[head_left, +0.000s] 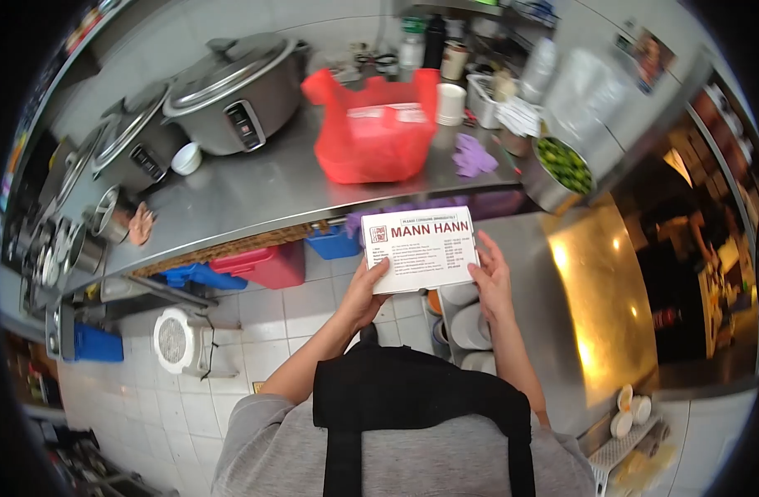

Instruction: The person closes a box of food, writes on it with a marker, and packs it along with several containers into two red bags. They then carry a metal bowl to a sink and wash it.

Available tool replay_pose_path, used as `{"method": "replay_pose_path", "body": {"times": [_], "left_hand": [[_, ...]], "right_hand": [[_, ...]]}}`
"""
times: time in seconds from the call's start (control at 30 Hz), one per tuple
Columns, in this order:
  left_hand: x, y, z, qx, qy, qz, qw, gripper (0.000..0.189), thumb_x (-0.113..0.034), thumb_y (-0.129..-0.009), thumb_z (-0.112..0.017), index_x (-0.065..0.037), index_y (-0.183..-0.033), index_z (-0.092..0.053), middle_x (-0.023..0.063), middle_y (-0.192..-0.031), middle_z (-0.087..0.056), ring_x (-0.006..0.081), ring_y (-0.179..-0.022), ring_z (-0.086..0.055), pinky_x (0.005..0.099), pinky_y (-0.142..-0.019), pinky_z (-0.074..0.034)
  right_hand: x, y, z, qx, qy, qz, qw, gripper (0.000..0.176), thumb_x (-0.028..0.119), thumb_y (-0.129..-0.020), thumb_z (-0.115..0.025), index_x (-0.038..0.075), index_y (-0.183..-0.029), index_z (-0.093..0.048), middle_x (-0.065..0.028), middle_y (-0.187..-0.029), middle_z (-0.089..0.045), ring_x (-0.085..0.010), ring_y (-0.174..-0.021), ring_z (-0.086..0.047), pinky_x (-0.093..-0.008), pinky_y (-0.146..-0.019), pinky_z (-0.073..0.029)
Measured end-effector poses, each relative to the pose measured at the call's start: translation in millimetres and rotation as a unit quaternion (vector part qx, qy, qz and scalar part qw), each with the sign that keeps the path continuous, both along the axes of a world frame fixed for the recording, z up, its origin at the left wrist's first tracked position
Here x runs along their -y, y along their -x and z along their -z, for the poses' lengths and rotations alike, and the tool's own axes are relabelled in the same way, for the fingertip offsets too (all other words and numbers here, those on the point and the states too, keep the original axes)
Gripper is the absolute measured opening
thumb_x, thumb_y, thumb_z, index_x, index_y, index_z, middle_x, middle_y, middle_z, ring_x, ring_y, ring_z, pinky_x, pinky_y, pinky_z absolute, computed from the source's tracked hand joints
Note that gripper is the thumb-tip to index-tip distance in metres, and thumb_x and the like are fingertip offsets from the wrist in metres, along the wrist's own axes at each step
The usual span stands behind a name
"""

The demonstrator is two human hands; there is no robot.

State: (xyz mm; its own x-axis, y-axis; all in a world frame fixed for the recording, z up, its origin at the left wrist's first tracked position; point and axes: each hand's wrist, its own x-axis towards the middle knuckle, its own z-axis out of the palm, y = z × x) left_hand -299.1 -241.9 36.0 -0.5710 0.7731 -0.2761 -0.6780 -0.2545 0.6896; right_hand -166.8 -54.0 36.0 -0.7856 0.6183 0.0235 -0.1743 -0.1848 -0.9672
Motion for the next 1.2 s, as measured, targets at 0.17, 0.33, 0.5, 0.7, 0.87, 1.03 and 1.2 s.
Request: {"method": "replay_pose_path", "body": {"times": [0.17,0.33,0.5,0.7,0.87,1.03,1.2], "left_hand": [[48.1,60.1,-15.8,-0.061,0.011,-0.149,0.987,0.051,-0.014,-0.08,-0.054,-0.001,-0.125,-0.034,0.0125,-0.121,-0.047,0.0235,-0.11,-0.048,0.0353,-0.091,-0.041],[83.5,109.6,-33.3,-0.1,-0.014,-0.287,0.953,0.045,-0.012,-0.086,-0.05,0.002,-0.125,-0.032,0.0151,-0.118,-0.048,0.024,-0.105,-0.051,0.0346,-0.088,-0.044],[99.7,136.7,-45.7,-0.109,-0.068,-0.372,0.919,0.05,-0.014,-0.089,-0.044,-0.009,-0.133,-0.021,0.0141,-0.125,-0.042,0.0247,-0.11,-0.048,0.0363,-0.09,-0.043],[115.1,157.0,-46.4,-0.125,-0.022,-0.489,0.863,0.041,-0.02,-0.091,-0.043,-0.005,-0.127,-0.033,0.0128,-0.115,-0.052,0.0219,-0.101,-0.055,0.034,-0.085,-0.046],[117.8,169.8,-13.7,-0.101,0.015,-0.549,0.83,0.04,-0.02,-0.09,-0.044,-0.01,-0.127,-0.033,0.0113,-0.116,-0.052,0.0223,-0.095,-0.057,0.0356,-0.077,-0.05],[105.3,168.1,23.3,-0.03,0.089,-0.574,0.813,0.053,-0.018,-0.088,-0.046,-0.017,-0.135,-0.02,0.0118,-0.118,-0.048,0.0239,-0.095,-0.056,0.0373,-0.073,-0.05],[79.9,169.0,19.3,-0.004,0.127,-0.596,0.793,0.053,-0.02,-0.088,-0.045,-0.017,-0.135,-0.021,0.011,-0.116,-0.049,0.0241,-0.092,-0.056,0.0372,-0.067,-0.05]], "right_hand": [[17.5,114.1,-33.3,-0.066,-0.068,-0.14,0.986,0.047,-0.01,-0.075,-0.049,-0.003,-0.122,-0.044,-0.01,-0.109,-0.055,-0.0146,-0.096,-0.055,-0.0265,-0.085,-0.043],[38.9,201.2,-60.7,-0.065,-0.174,-0.264,0.946,0.041,-0.005,-0.078,-0.051,-0.003,-0.12,-0.046,-0.0098,-0.118,-0.05,-0.0152,-0.1,-0.053,-0.028,-0.086,-0.043],[15.1,263.1,-114.0,-0.048,-0.313,-0.365,0.875,0.032,-0.001,-0.08,-0.052,0.001,-0.112,-0.053,-0.0064,-0.118,-0.051,-0.0148,-0.103,-0.052,-0.027,-0.084,-0.043],[-213.8,366.1,-224.1,-0.117,-0.394,0.099,0.906,0.015,0.015,-0.079,-0.057,0.005,-0.088,-0.064,-0.0066,-0.079,-0.063,-0.015,-0.07,-0.059,-0.0288,-0.067,-0.048],[-440.7,429.8,-277.4,0.129,-0.542,0.382,0.738,0.036,0.035,-0.079,-0.055,0.006,-0.099,-0.062,-0.0128,-0.094,-0.063,-0.0231,-0.091,-0.06,-0.0323,-0.079,-0.044],[-505.7,484.9,-304.6,0.143,-0.424,0.342,0.826,0.046,0.037,-0.079,-0.053,-0.004,-0.101,-0.057,-0.0208,-0.102,-0.059,-0.0306,-0.097,-0.056,-0.0389,-0.078,-0.044],[-519.7,510.5,-327.3,0.24,-0.294,0.253,0.89,0.033,0.033,-0.078,-0.058,0.005,-0.095,-0.059,-0.0092,-0.085,-0.061,-0.0219,-0.081,-0.059,-0.0364,-0.064,-0.046]]}}
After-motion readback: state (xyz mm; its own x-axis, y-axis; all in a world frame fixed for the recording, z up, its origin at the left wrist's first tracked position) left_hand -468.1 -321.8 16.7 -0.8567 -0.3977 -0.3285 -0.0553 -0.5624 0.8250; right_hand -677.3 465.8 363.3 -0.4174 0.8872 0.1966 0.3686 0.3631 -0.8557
